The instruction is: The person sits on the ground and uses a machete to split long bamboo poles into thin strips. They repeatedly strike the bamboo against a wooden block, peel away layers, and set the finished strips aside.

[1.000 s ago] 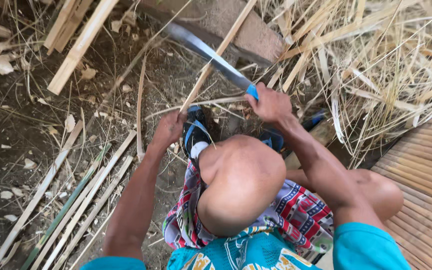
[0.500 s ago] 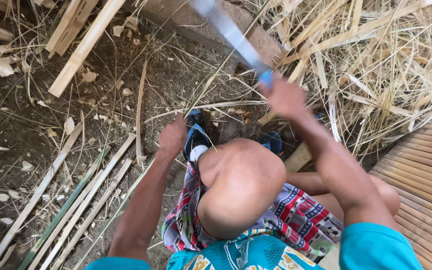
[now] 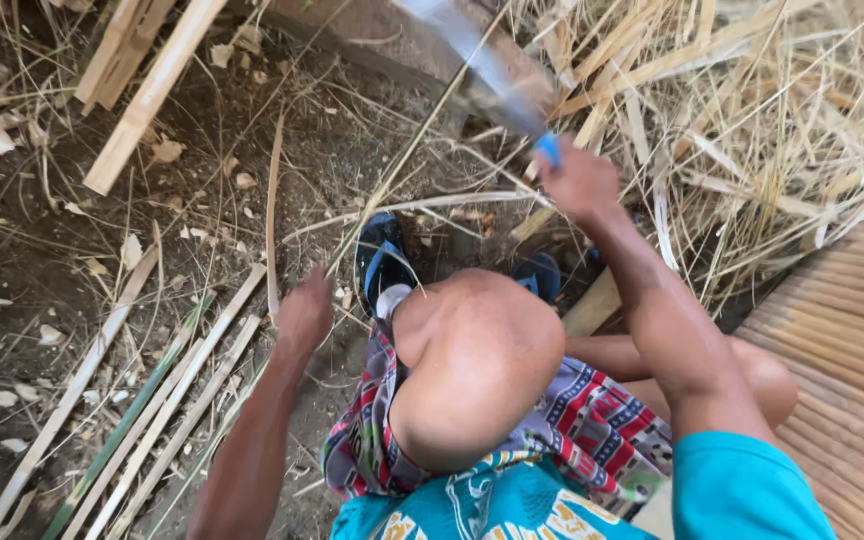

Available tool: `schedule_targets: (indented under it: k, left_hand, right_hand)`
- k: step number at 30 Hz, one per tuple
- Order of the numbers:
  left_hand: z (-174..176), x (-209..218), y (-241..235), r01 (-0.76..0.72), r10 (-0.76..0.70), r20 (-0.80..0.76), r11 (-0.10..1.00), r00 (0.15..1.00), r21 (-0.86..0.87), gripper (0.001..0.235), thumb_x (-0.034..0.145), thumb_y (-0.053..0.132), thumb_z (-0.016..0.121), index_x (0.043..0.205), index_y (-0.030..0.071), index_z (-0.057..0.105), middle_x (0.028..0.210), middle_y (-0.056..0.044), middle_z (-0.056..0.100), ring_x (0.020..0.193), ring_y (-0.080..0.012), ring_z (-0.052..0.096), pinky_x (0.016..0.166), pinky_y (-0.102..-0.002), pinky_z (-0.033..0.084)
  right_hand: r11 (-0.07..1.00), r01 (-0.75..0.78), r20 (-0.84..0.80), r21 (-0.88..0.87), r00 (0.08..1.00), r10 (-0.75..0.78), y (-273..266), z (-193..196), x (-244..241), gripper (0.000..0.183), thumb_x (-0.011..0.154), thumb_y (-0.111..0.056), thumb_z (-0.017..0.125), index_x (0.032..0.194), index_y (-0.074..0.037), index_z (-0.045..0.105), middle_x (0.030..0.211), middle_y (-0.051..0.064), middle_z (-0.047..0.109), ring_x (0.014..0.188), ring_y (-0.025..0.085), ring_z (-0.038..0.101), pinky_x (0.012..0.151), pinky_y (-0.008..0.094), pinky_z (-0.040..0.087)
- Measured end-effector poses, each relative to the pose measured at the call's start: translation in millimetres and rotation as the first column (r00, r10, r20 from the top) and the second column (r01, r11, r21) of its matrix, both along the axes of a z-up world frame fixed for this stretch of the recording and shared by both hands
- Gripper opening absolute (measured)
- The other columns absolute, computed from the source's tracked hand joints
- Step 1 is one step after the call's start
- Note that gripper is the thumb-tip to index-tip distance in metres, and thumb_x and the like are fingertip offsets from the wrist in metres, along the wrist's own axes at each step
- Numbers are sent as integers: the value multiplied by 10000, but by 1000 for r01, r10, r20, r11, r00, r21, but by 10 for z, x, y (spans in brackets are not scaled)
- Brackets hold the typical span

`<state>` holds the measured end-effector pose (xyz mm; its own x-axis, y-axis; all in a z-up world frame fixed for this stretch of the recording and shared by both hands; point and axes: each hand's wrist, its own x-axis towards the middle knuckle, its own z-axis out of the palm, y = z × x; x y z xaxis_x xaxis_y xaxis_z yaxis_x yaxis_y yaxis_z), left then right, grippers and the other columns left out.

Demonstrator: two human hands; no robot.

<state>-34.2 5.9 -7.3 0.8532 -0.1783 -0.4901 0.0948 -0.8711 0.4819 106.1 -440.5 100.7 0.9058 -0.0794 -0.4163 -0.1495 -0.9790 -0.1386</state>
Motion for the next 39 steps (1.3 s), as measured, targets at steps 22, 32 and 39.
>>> schedule_targets:
  k: [22,32,39]
  left_hand:
    - [-64,393,-481,-8,7,-60,1000,998,-11,287,1110,300,408,1201,44,500,966,-291,723,846,-474,734,745,-571,601]
    - [-118,1275,-1269,65,-52,214,996,976,-55,257,1104,244,473,1244,29,486,1134,-268,681,820,-477,720,671,-548,594]
    - [65,646,-816,101,-67,155,970,986,-222,228,1024,230,451,1142,86,584,908,-214,734,761,-457,702,641,-579,543]
  right_hand:
    - [999,-43,-23,-18,999,42,-110,-149,-11,546,1063,-577,460,1133,-45,559,856,213,708,781,418,726,696,567,548]
    - [986,-122,-4,117,992,124,544,-37,-225,496,1047,-562,456,1135,-90,578,946,222,718,816,433,717,720,567,563]
    - [990,141,176,0,974,-139,-490,46,42,471,1083,-485,457,1213,-77,653,1021,241,724,929,484,674,785,613,502]
